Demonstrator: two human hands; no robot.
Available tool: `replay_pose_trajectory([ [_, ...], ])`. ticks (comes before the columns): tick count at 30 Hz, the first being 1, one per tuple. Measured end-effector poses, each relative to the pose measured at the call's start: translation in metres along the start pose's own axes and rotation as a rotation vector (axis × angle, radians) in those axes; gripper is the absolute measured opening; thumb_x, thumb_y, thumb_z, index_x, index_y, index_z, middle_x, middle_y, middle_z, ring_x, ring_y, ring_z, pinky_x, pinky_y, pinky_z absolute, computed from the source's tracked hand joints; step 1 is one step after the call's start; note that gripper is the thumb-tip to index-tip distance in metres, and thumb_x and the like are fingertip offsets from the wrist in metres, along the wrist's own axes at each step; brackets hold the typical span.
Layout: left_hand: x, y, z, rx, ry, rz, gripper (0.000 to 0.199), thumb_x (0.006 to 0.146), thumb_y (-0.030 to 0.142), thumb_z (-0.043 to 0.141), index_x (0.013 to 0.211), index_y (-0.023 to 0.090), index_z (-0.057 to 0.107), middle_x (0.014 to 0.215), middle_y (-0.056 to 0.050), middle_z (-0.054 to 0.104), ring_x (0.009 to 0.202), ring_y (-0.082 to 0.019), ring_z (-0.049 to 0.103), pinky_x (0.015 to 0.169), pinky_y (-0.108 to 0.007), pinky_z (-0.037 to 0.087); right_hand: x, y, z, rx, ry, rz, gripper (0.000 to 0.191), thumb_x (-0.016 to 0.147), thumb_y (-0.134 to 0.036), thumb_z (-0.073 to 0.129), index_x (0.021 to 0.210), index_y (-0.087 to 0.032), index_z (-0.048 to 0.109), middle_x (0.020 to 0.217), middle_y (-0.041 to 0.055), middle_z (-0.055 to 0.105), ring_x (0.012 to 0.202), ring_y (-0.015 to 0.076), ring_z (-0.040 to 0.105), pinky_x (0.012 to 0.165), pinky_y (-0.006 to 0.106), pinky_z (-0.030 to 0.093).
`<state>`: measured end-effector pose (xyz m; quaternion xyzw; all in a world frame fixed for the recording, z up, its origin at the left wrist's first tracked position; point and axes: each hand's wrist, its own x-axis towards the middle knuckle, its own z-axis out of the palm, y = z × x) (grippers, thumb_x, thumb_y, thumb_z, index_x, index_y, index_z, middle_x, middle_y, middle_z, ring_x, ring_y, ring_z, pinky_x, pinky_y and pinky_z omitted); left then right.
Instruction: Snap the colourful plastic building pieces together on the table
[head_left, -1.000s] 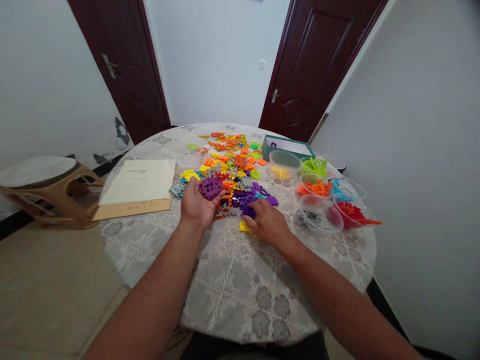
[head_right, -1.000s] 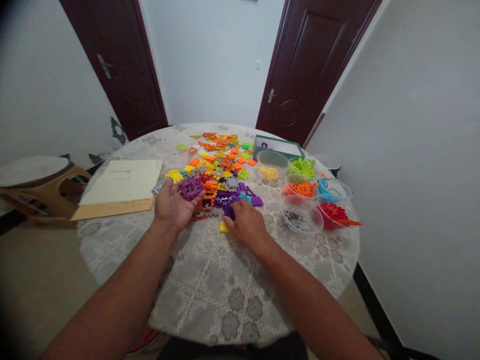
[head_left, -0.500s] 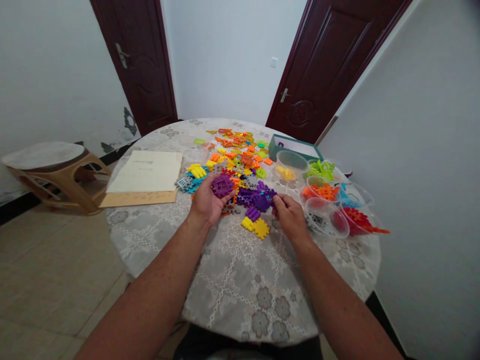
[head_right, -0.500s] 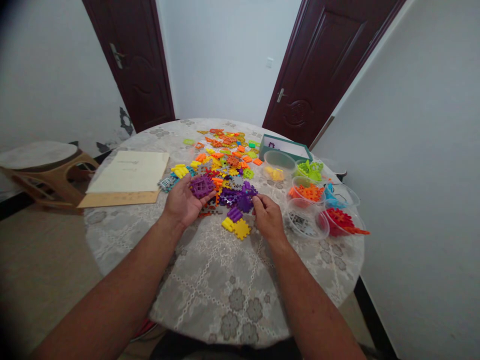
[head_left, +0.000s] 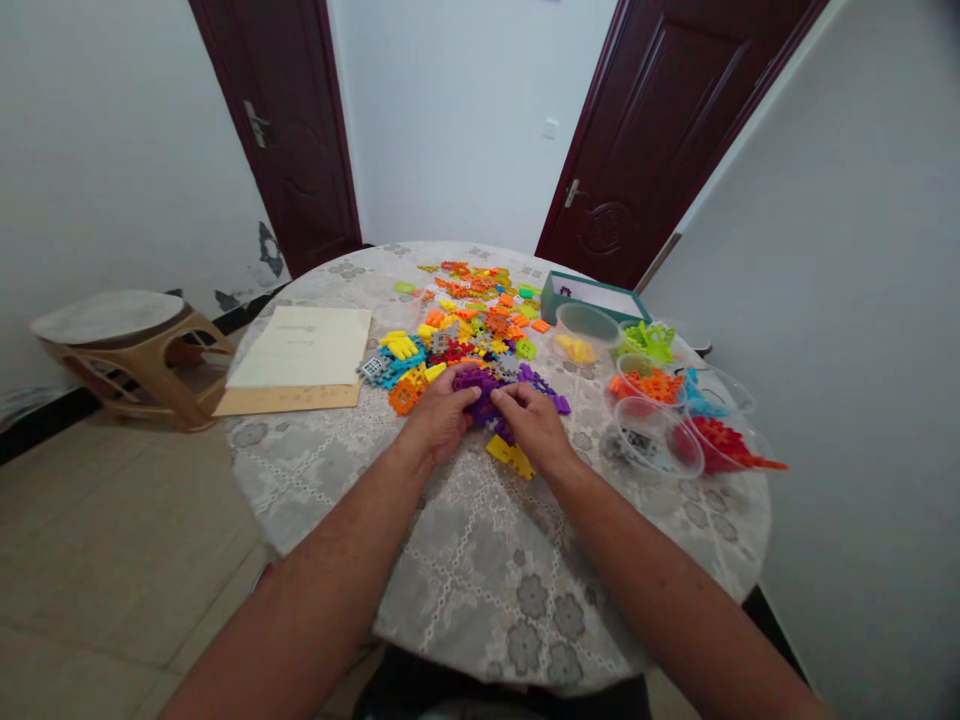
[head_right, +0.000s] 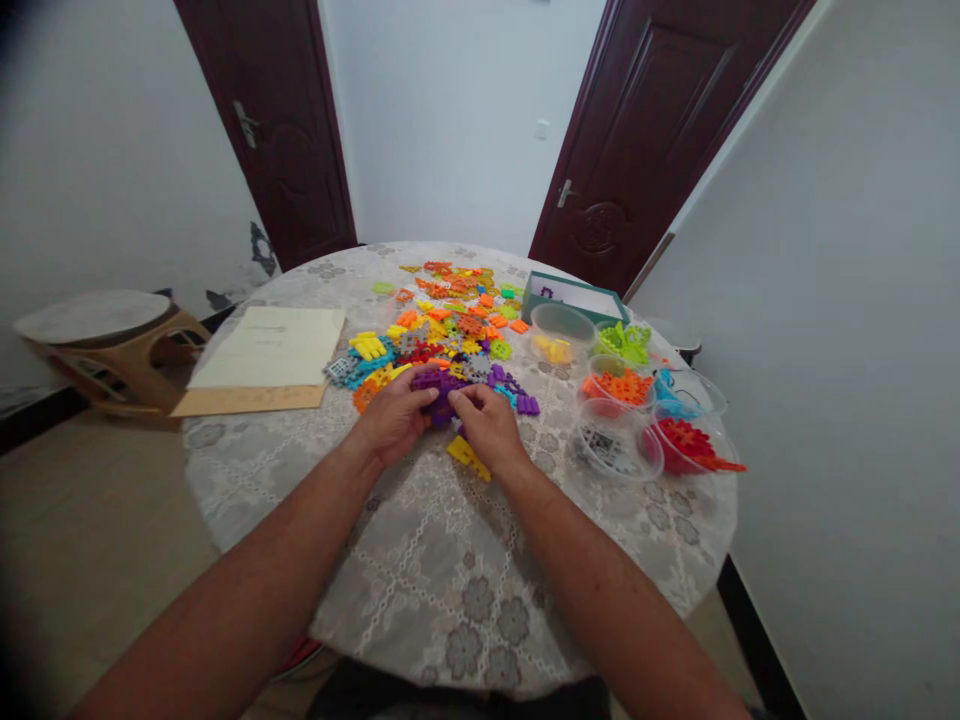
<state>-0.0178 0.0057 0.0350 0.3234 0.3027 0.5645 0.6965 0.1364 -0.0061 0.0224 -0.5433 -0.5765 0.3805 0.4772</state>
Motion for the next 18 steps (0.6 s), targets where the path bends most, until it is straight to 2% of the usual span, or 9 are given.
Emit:
replay_pose_trajectory([
  [4, 0.007, 0.008, -0.006, -0.120, 0.089, 0.122, 0.040, 0.082, 0.005, 0.067, 0.119, 0.021, 0.065, 0.113, -0.009, 0.072, 0.091, -0.019, 0.071, 0.080, -0.033, 0.061, 0.002, 0.001, 0.003, -0.133, 0.039, -0.128, 0.029, 0.097, -0.046, 0.057, 0.099, -0.021, 0.071, 0.084, 0.0022, 0.070, 0.072, 0.0178, 0.062, 0.066, 0.029, 0.049],
  [7, 0.010, 0.020, -0.011, -0.227, 0.149, 0.220, 0.036, 0.085, 0.005, 0.066, 0.116, 0.023, 0.062, 0.115, -0.006, 0.072, 0.094, -0.019, 0.072, 0.085, -0.038, 0.064, -0.007, 0.002, 0.003, -0.370, -0.035, -0.323, 0.021, 0.098, -0.035, 0.058, 0.106, -0.021, 0.072, 0.100, 0.0066, 0.072, 0.089, 0.0209, 0.066, 0.083, 0.034, 0.051],
  [10, 0.010, 0.029, -0.015, -0.264, 0.193, 0.243, 0.033, 0.087, 0.007, 0.066, 0.113, 0.025, 0.059, 0.113, -0.003, 0.072, 0.095, -0.019, 0.072, 0.086, -0.044, 0.065, -0.019, 0.000, 0.009, -0.664, -0.144, -0.439, 0.028, 0.098, -0.031, 0.061, 0.124, -0.020, 0.067, 0.120, 0.0118, 0.069, 0.108, 0.0248, 0.065, 0.093, 0.037, 0.051],
  [12, 0.009, 0.032, -0.016, -0.260, 0.231, 0.236, 0.031, 0.088, 0.010, 0.067, 0.113, 0.027, 0.059, 0.113, -0.002, 0.071, 0.095, -0.019, 0.072, 0.084, -0.045, 0.066, -0.023, -0.003, 0.016, -0.872, -0.197, -0.399, 0.034, 0.098, -0.033, 0.063, 0.131, -0.022, 0.063, 0.126, 0.0129, 0.066, 0.110, 0.0261, 0.065, 0.089, 0.037, 0.052],
  [14, 0.008, 0.033, -0.017, -0.246, 0.267, 0.219, 0.029, 0.090, 0.014, 0.068, 0.113, 0.027, 0.059, 0.114, -0.002, 0.071, 0.093, -0.018, 0.072, 0.082, -0.042, 0.066, -0.024, -0.007, 0.024, -1.037, -0.231, -0.318, 0.030, 0.099, -0.035, 0.063, 0.127, -0.024, 0.065, 0.119, 0.0111, 0.068, 0.103, 0.0261, 0.066, 0.082, 0.035, 0.052],
  [18, 0.008, 0.031, -0.015, -0.228, 0.272, 0.187, 0.025, 0.090, 0.019, 0.070, 0.112, 0.026, 0.060, 0.110, -0.002, 0.071, 0.091, -0.017, 0.071, 0.078, -0.038, 0.066, -0.023, -0.011, 0.031, -1.138, -0.253, -0.265, 0.019, 0.102, -0.032, 0.057, 0.116, -0.025, 0.067, 0.106, 0.0077, 0.070, 0.097, 0.0239, 0.067, 0.078, 0.031, 0.050],
])
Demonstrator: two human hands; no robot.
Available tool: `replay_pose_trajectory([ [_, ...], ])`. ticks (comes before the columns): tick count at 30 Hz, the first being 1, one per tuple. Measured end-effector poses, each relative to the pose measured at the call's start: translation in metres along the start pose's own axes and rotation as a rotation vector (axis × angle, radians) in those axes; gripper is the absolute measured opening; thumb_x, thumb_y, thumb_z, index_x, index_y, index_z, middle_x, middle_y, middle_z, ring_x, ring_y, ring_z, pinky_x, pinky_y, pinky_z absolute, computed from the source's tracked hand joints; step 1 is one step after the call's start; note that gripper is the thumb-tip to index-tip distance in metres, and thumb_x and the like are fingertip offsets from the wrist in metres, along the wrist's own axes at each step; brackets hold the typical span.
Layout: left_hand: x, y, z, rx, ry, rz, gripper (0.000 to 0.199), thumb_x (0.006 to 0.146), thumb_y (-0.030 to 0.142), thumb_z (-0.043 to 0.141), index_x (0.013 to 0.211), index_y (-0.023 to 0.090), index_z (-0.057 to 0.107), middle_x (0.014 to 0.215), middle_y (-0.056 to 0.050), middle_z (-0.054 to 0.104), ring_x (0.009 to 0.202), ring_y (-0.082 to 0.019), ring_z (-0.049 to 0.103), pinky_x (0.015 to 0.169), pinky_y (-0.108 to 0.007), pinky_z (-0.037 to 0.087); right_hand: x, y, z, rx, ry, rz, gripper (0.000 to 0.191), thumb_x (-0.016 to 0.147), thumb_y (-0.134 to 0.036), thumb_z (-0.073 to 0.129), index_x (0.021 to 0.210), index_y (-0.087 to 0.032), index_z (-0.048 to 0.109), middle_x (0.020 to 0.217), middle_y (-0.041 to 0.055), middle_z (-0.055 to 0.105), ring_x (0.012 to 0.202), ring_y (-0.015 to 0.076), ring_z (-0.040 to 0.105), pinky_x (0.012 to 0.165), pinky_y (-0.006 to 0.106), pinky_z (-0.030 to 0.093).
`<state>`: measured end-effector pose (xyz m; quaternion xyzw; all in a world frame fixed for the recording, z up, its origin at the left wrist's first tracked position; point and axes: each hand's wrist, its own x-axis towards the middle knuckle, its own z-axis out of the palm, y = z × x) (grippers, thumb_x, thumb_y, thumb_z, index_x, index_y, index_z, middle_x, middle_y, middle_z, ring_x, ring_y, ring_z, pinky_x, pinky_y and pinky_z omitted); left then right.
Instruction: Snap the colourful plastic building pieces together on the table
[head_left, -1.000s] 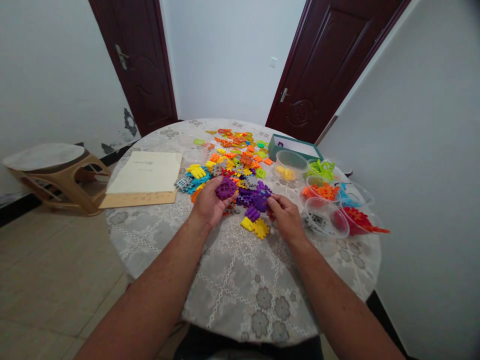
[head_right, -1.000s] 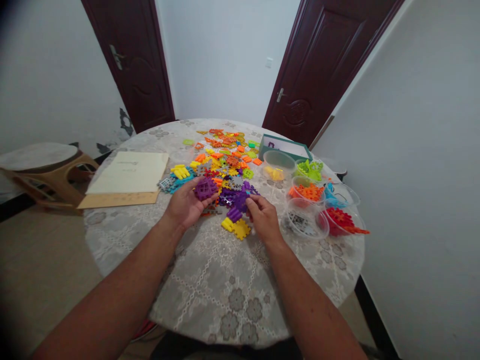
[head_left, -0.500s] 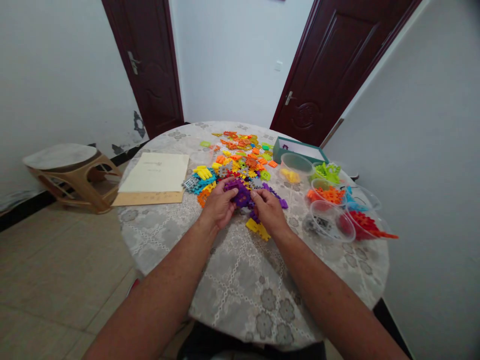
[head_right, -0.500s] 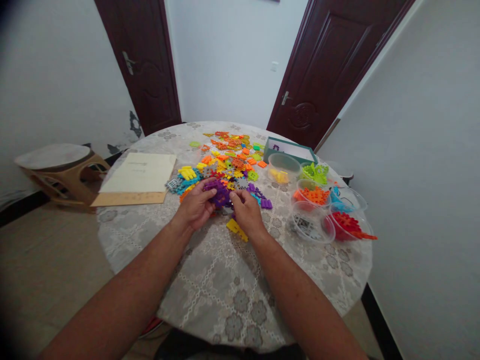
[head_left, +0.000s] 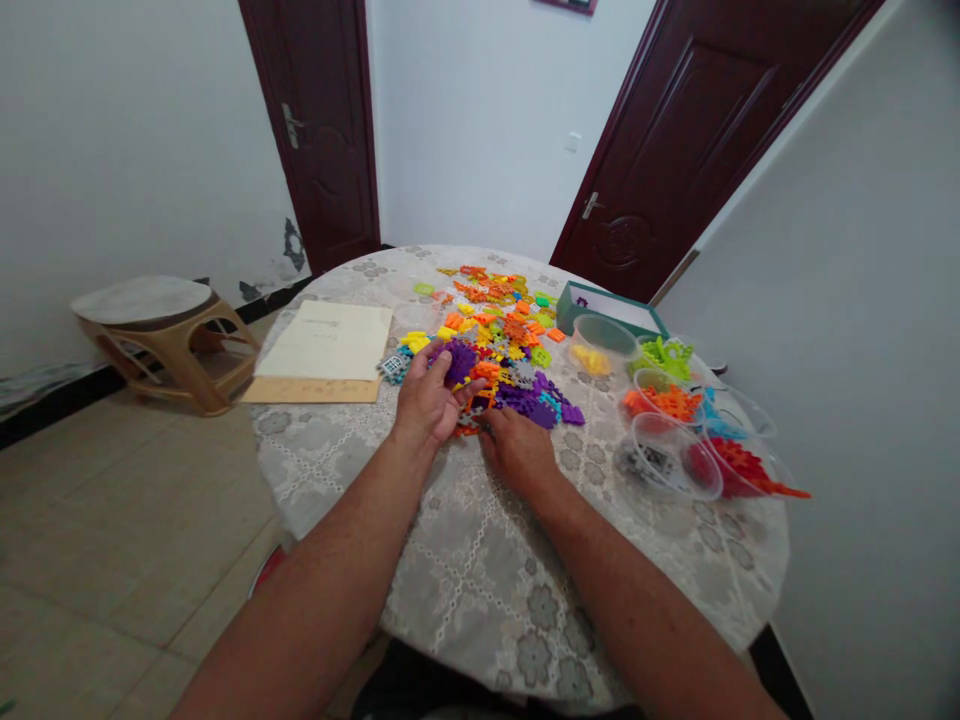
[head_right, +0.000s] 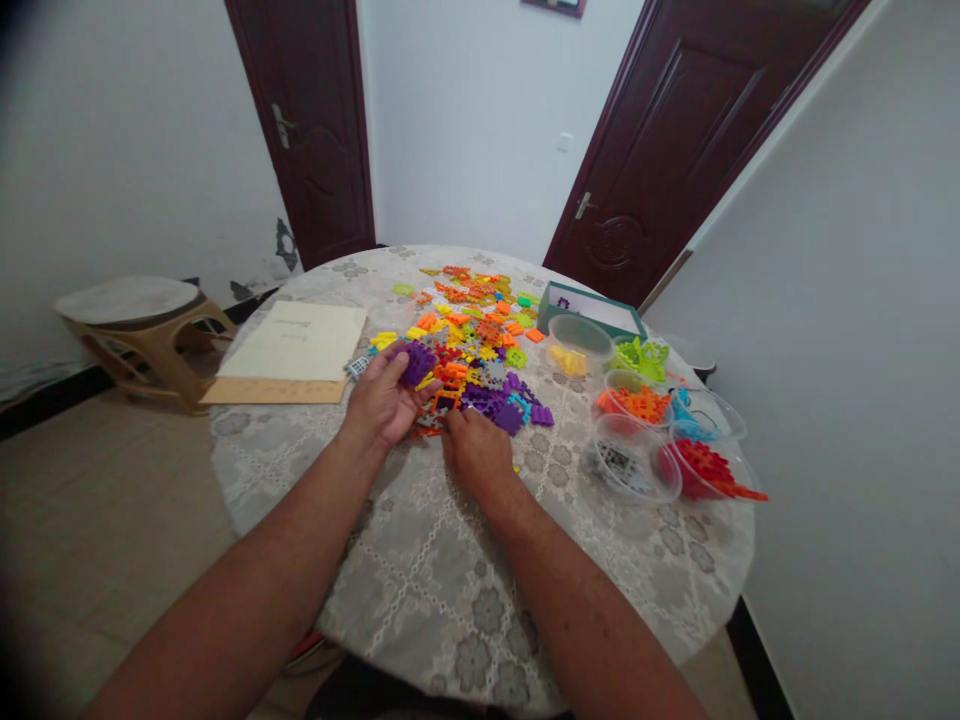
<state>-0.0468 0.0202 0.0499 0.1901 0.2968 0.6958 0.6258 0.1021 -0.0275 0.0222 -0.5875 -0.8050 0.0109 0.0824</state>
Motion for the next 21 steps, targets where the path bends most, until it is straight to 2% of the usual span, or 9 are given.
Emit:
replay_pose_trajectory([
  [6, 0.008, -0.008, -0.003, -0.007, 0.020, 0.009, 0.025, 0.087, 0.016, 0.072, 0.110, 0.022, 0.063, 0.098, -0.002, 0.073, 0.081, -0.014, 0.071, 0.079, -0.031, 0.063, -0.009, 0.012, -0.004, 0.087, 0.108, -0.006, 0.020, 0.101, -0.028, 0.056, 0.117, -0.022, 0.068, 0.116, 0.0089, 0.068, 0.102, 0.0222, 0.065, 0.082, 0.030, 0.050],
  [11, 0.017, -0.016, -0.010, -0.005, 0.019, -0.064, 0.026, 0.083, 0.009, 0.073, 0.105, 0.018, 0.064, 0.093, -0.002, 0.076, 0.080, -0.014, 0.072, 0.078, -0.028, 0.061, -0.017, 0.037, -0.020, 0.191, 0.218, -0.012, 0.020, 0.100, -0.026, 0.057, 0.114, -0.021, 0.070, 0.114, 0.0089, 0.069, 0.105, 0.0228, 0.065, 0.090, 0.033, 0.051],
  [16, 0.015, -0.012, -0.008, -0.054, 0.005, -0.117, 0.031, 0.077, 0.004, 0.074, 0.104, 0.017, 0.063, 0.091, -0.003, 0.076, 0.078, -0.015, 0.073, 0.076, -0.029, 0.062, -0.042, 0.082, -0.051, 0.204, 0.414, 0.075, 0.023, 0.100, -0.030, 0.055, 0.112, -0.020, 0.071, 0.108, 0.0110, 0.071, 0.100, 0.0244, 0.066, 0.092, 0.037, 0.051],
  [21, 0.008, -0.008, -0.004, -0.031, -0.055, -0.092, 0.044, 0.072, -0.004, 0.069, 0.110, 0.018, 0.064, 0.094, -0.003, 0.075, 0.079, -0.014, 0.073, 0.076, -0.027, 0.062, -0.082, 0.140, -0.071, -0.054, 0.598, 0.287, 0.023, 0.097, -0.033, 0.055, 0.107, -0.019, 0.071, 0.104, 0.0132, 0.072, 0.099, 0.0283, 0.065, 0.088, 0.040, 0.050],
])
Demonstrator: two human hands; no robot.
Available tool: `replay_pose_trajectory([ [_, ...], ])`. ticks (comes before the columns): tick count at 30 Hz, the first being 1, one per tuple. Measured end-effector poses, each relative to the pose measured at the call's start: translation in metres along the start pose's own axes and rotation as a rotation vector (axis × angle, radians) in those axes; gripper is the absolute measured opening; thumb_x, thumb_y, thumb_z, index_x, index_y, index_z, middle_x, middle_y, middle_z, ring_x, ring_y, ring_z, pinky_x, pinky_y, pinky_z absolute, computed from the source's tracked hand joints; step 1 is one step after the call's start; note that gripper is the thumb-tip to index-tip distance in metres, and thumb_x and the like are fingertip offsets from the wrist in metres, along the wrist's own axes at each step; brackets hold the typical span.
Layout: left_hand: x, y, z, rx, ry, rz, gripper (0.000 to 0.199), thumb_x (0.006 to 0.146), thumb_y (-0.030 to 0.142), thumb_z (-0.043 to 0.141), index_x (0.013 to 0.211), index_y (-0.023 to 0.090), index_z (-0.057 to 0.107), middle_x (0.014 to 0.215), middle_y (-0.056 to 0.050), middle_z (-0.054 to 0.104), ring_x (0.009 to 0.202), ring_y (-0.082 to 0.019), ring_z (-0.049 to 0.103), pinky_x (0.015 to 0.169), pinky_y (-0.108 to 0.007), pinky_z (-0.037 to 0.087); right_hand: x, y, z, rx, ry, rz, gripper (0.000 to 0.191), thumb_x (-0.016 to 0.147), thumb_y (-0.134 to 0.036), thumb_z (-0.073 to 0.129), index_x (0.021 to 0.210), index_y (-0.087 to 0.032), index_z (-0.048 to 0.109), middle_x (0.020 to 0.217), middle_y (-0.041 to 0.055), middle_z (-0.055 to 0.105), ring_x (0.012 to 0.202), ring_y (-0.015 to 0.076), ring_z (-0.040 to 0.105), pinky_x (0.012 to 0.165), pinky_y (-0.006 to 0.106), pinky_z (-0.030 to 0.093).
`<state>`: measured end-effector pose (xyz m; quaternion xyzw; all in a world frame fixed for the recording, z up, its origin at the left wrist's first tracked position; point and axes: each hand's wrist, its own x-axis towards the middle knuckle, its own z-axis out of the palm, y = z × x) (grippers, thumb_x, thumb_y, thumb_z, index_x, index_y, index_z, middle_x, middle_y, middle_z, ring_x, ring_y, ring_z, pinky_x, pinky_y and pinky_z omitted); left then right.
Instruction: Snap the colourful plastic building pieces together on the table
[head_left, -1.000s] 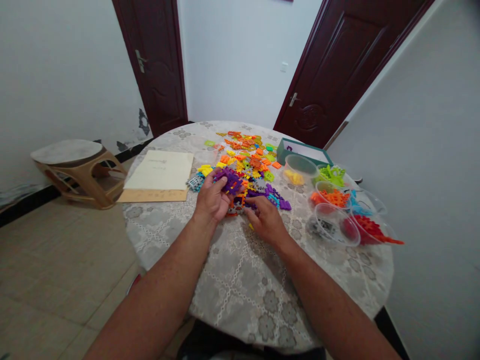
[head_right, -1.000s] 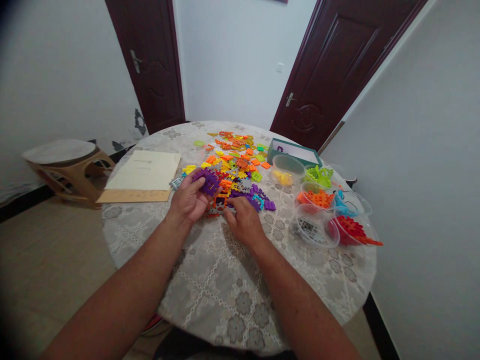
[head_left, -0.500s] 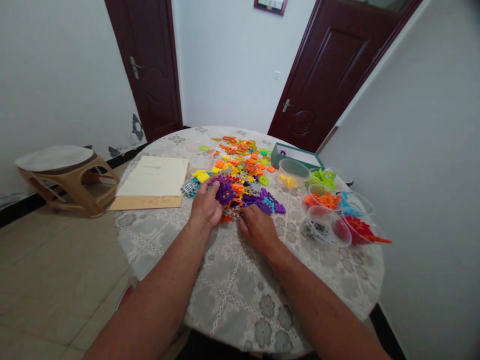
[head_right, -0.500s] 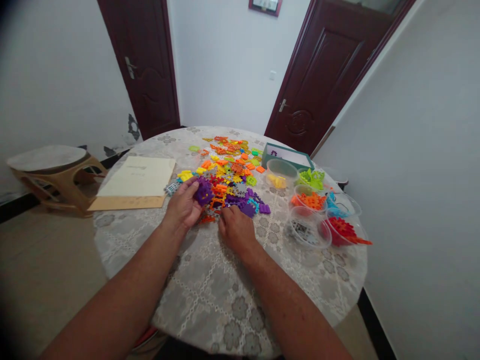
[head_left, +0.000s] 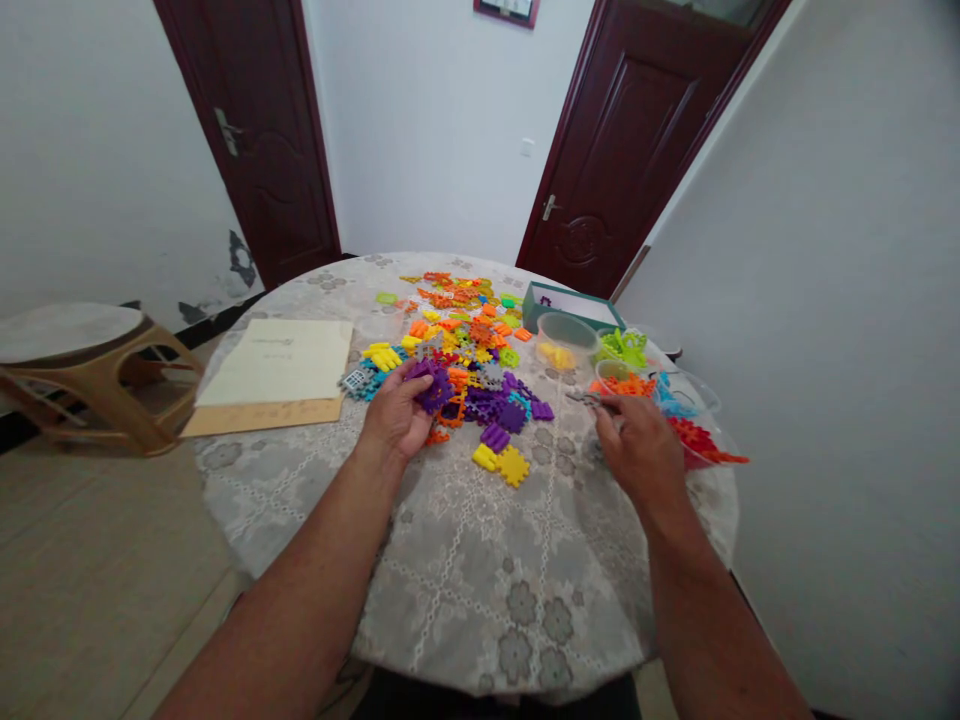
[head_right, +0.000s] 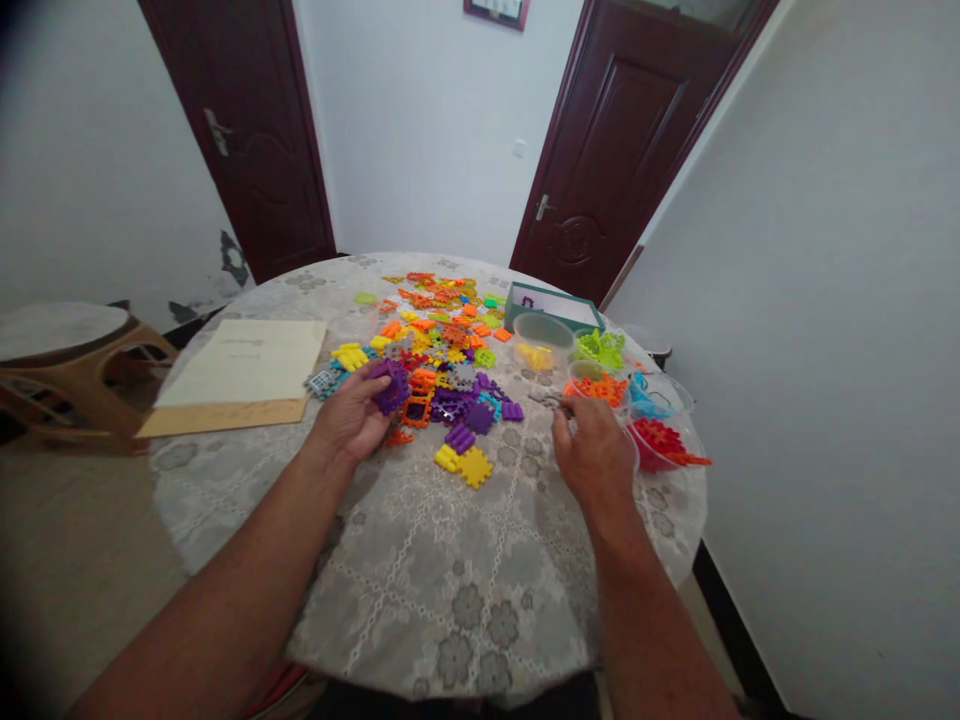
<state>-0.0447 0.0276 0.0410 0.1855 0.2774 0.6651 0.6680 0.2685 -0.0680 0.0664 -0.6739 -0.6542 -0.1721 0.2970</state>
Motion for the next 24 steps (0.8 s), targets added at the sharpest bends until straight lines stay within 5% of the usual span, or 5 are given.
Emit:
replay_pose_trajectory([
  [5, -0.001, -0.003, 0.001, 0.023, -0.015, 0.013, 0.047, 0.075, -0.006, 0.067, 0.115, 0.019, 0.065, 0.103, -0.005, 0.075, 0.084, -0.015, 0.074, 0.079, -0.028, 0.062, -0.011, 0.033, -0.008, -0.233, 0.067, 0.065, 0.025, 0.098, -0.034, 0.052, 0.103, -0.018, 0.070, 0.103, 0.0159, 0.068, 0.098, 0.0309, 0.062, 0.082, 0.041, 0.049],
  [9, 0.000, -0.004, 0.001, 0.003, 0.004, 0.023, 0.042, 0.080, -0.004, 0.067, 0.114, 0.020, 0.065, 0.106, -0.005, 0.075, 0.086, -0.014, 0.073, 0.082, -0.027, 0.062, -0.018, 0.008, -0.003, -0.065, 0.081, 0.021, 0.023, 0.100, -0.033, 0.051, 0.106, -0.020, 0.069, 0.109, 0.0160, 0.067, 0.103, 0.0301, 0.062, 0.088, 0.042, 0.050],
  [13, -0.002, -0.002, 0.002, 0.013, -0.001, 0.012, 0.030, 0.087, 0.002, 0.066, 0.111, 0.020, 0.064, 0.105, -0.005, 0.076, 0.086, -0.016, 0.074, 0.078, -0.031, 0.064, -0.030, -0.041, 0.015, 0.253, -0.297, -0.125, 0.028, 0.100, -0.037, 0.056, 0.119, -0.020, 0.067, 0.116, 0.0129, 0.069, 0.096, 0.0248, 0.067, 0.088, 0.037, 0.052],
  [16, -0.006, -0.001, 0.002, 0.041, -0.018, -0.011, 0.023, 0.091, 0.009, 0.066, 0.110, 0.021, 0.065, 0.104, -0.005, 0.076, 0.083, -0.018, 0.075, 0.071, -0.033, 0.065, -0.042, -0.065, 0.034, 0.263, -0.516, -0.139, 0.040, 0.098, -0.038, 0.060, 0.134, -0.020, 0.063, 0.124, 0.0155, 0.068, 0.108, 0.0282, 0.066, 0.093, 0.039, 0.052],
  [24, -0.004, -0.004, 0.000, 0.043, 0.005, 0.010, 0.015, 0.094, 0.015, 0.066, 0.107, 0.021, 0.068, 0.106, -0.008, 0.075, 0.090, -0.019, 0.074, 0.076, -0.035, 0.066, -0.054, -0.057, 0.051, 0.554, -0.558, 0.043, 0.046, 0.092, -0.032, 0.062, 0.136, -0.022, 0.066, 0.122, 0.0122, 0.071, 0.106, 0.0281, 0.066, 0.096, 0.044, 0.050],
])
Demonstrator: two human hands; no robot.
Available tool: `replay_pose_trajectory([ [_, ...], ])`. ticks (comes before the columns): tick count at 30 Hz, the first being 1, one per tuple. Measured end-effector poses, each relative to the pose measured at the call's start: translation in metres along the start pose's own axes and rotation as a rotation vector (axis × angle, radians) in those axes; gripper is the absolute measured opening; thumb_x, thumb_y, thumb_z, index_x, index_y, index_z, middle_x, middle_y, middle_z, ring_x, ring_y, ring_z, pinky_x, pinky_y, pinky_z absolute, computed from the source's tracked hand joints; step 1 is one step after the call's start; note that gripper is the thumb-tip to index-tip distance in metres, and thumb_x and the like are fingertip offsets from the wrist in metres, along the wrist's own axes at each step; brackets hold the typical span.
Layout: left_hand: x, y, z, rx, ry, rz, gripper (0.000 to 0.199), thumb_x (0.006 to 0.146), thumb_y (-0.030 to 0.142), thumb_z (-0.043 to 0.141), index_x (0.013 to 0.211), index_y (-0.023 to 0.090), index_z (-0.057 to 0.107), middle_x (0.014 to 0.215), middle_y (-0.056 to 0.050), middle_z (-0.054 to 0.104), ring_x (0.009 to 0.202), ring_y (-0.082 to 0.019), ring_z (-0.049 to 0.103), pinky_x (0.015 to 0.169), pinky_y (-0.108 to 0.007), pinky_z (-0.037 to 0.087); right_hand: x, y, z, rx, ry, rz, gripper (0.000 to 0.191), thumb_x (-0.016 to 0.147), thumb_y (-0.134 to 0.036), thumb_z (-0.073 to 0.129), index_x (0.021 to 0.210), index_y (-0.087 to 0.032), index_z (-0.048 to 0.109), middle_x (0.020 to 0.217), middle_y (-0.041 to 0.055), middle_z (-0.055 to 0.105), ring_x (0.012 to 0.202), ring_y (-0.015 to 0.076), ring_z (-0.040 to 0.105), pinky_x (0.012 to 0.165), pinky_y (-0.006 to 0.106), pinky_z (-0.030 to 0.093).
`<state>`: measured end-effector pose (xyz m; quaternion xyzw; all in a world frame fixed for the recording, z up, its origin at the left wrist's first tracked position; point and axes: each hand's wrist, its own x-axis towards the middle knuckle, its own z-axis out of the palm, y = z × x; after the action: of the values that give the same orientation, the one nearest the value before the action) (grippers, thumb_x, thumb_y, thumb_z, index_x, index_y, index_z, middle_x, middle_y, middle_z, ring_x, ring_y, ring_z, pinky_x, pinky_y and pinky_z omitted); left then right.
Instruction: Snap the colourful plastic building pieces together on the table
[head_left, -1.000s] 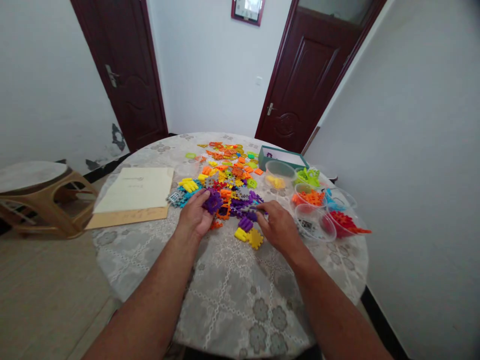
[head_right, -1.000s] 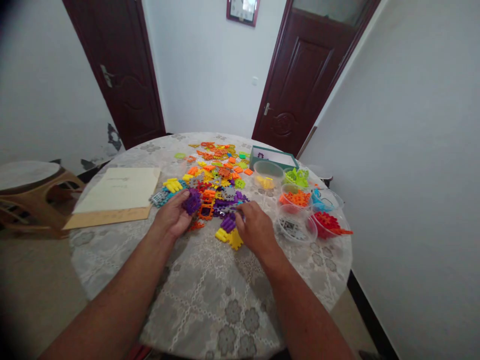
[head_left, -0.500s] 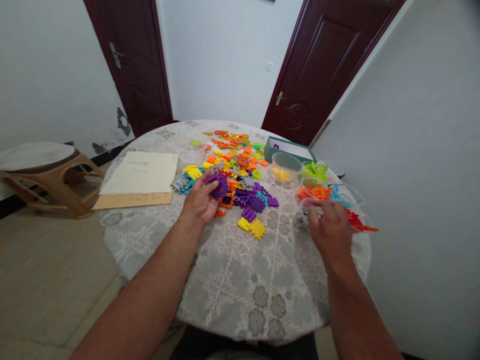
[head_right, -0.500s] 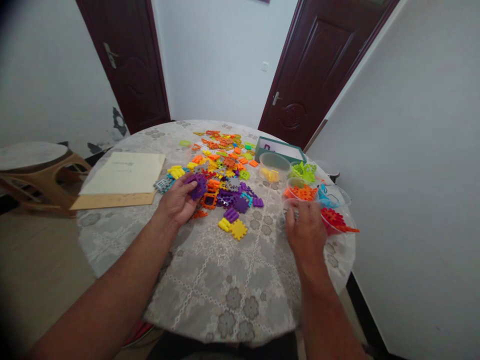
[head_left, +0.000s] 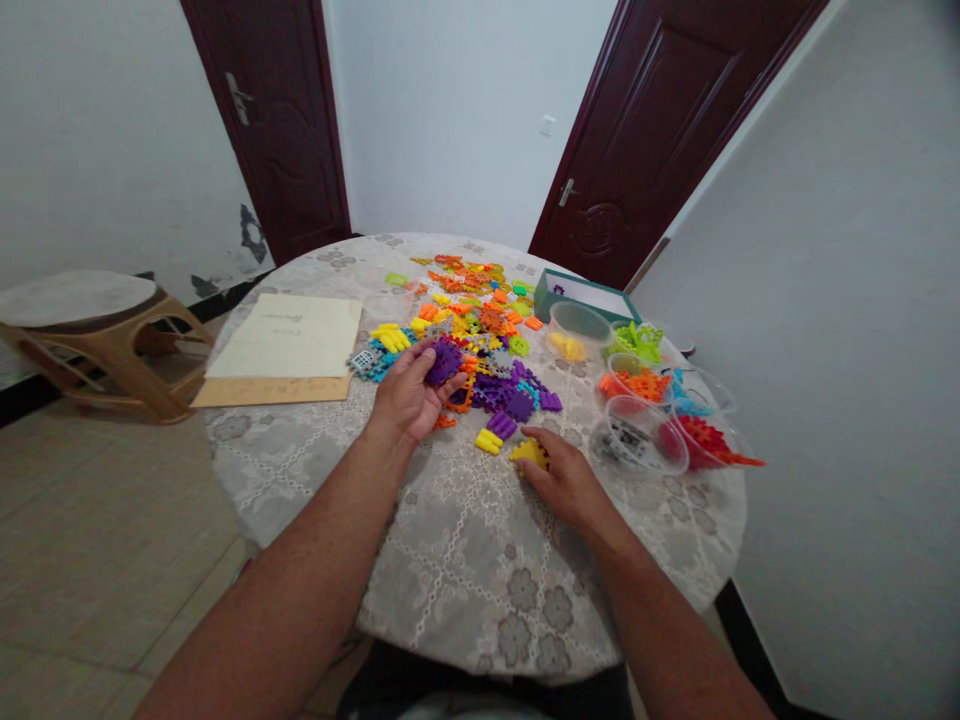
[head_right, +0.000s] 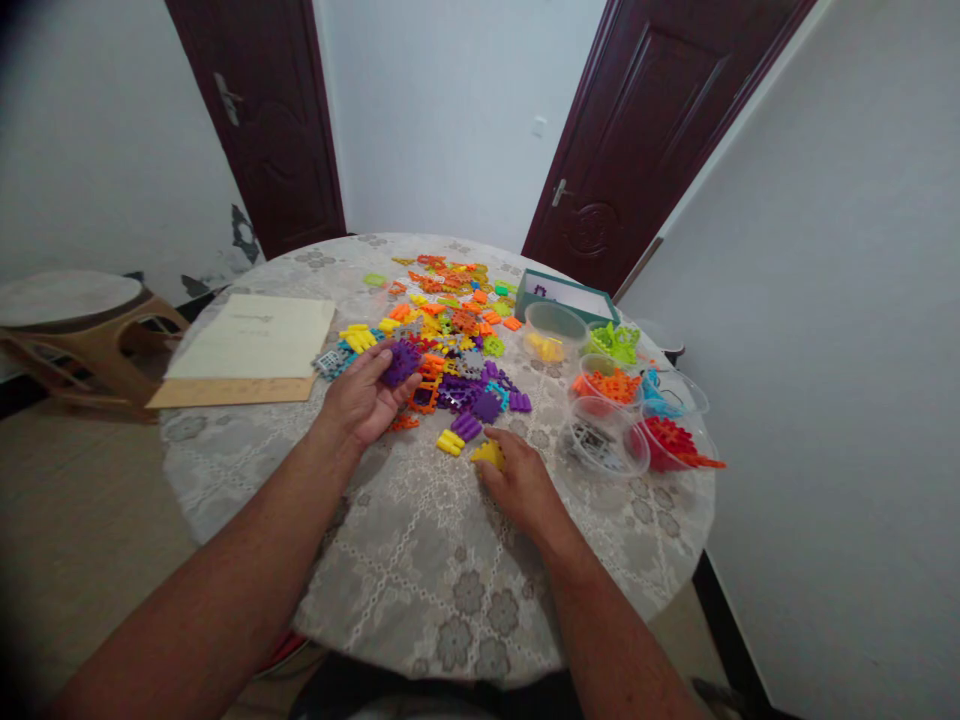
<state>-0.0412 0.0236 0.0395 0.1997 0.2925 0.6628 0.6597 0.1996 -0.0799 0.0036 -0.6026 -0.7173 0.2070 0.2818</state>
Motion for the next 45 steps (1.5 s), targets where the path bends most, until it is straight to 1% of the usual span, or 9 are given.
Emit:
replay_pose_trajectory([
  [5, -0.001, 0.000, 0.002, -0.007, 0.009, 0.016, 0.022, 0.089, 0.006, 0.065, 0.104, 0.020, 0.069, 0.103, -0.007, 0.073, 0.097, -0.020, 0.071, 0.083, -0.037, 0.066, 0.001, 0.000, -0.011, 0.222, -0.005, 0.070, 0.033, 0.092, -0.032, 0.061, 0.122, -0.026, 0.073, 0.098, 0.0049, 0.073, 0.085, 0.0224, 0.065, 0.080, 0.035, 0.050],
  [10, -0.004, 0.002, 0.005, 0.002, -0.017, 0.007, 0.047, 0.072, -0.006, 0.058, 0.108, 0.021, 0.070, 0.103, -0.007, 0.072, 0.096, -0.023, 0.070, 0.087, -0.043, 0.066, 0.009, -0.015, -0.011, 0.278, -0.149, -0.019, 0.032, 0.095, -0.031, 0.060, 0.126, -0.026, 0.069, 0.108, 0.0036, 0.072, 0.091, 0.0205, 0.065, 0.082, 0.034, 0.050],
  [17, -0.005, 0.005, 0.005, -0.022, 0.005, 0.006, 0.048, 0.066, -0.001, 0.057, 0.108, 0.020, 0.068, 0.109, -0.009, 0.071, 0.099, -0.024, 0.069, 0.085, -0.042, 0.065, 0.032, -0.035, 0.007, 0.028, -0.125, -0.251, 0.027, 0.099, -0.024, 0.057, 0.124, -0.022, 0.067, 0.119, 0.0091, 0.069, 0.110, 0.0222, 0.064, 0.099, 0.038, 0.048],
  [21, -0.004, 0.006, 0.004, -0.024, 0.009, 0.004, 0.046, 0.066, 0.000, 0.056, 0.107, 0.018, 0.067, 0.105, -0.009, 0.071, 0.095, -0.024, 0.070, 0.080, -0.040, 0.066, 0.033, -0.037, 0.018, -0.086, -0.173, -0.298, 0.033, 0.097, -0.019, 0.058, 0.130, -0.022, 0.061, 0.125, 0.0113, 0.065, 0.118, 0.0237, 0.062, 0.104, 0.040, 0.047],
  [28, -0.003, 0.004, 0.002, -0.026, -0.007, 0.017, 0.046, 0.066, -0.001, 0.057, 0.107, 0.018, 0.067, 0.107, -0.007, 0.070, 0.094, -0.022, 0.069, 0.080, -0.040, 0.066, 0.025, -0.035, 0.023, -0.092, -0.190, -0.262, 0.051, 0.091, -0.019, 0.068, 0.139, -0.024, 0.053, 0.124, 0.0095, 0.061, 0.112, 0.0225, 0.061, 0.099, 0.039, 0.049],
  [33, -0.003, 0.005, 0.002, -0.003, -0.016, 0.012, 0.047, 0.066, 0.001, 0.059, 0.109, 0.018, 0.066, 0.105, -0.007, 0.071, 0.093, -0.021, 0.070, 0.079, -0.040, 0.066, 0.021, -0.038, 0.019, -0.182, -0.239, -0.239, 0.029, 0.091, -0.025, 0.068, 0.118, -0.022, 0.061, 0.115, 0.0083, 0.061, 0.105, 0.0235, 0.060, 0.091, 0.036, 0.048],
  [37, -0.004, 0.005, 0.002, 0.023, -0.034, 0.003, 0.050, 0.067, 0.003, 0.060, 0.114, 0.018, 0.065, 0.103, -0.006, 0.071, 0.092, -0.021, 0.071, 0.081, -0.041, 0.066, 0.015, -0.043, 0.017, -0.251, -0.265, -0.246, 0.021, 0.095, -0.025, 0.061, 0.114, -0.021, 0.058, 0.108, 0.0074, 0.064, 0.094, 0.0224, 0.061, 0.080, 0.033, 0.046],
  [41, -0.007, 0.002, 0.004, 0.072, -0.053, -0.010, 0.050, 0.068, 0.003, 0.061, 0.116, 0.017, 0.065, 0.101, -0.006, 0.071, 0.091, -0.020, 0.070, 0.080, -0.042, 0.066, 0.011, -0.051, -0.003, -0.216, -0.322, -0.274, 0.013, 0.096, -0.028, 0.062, 0.107, -0.021, 0.063, 0.099, 0.0051, 0.069, 0.088, 0.0212, 0.062, 0.075, 0.031, 0.043],
  [45, -0.012, -0.002, 0.008, 0.126, -0.059, -0.040, 0.050, 0.067, 0.002, 0.060, 0.115, 0.016, 0.066, 0.105, -0.008, 0.071, 0.095, -0.022, 0.070, 0.079, -0.042, 0.067, 0.031, -0.055, -0.059, -0.158, -0.338, -0.251, 0.014, 0.098, -0.036, 0.064, 0.097, -0.022, 0.067, 0.089, 0.0026, 0.070, 0.078, 0.0184, 0.061, 0.069, 0.030, 0.043],
])
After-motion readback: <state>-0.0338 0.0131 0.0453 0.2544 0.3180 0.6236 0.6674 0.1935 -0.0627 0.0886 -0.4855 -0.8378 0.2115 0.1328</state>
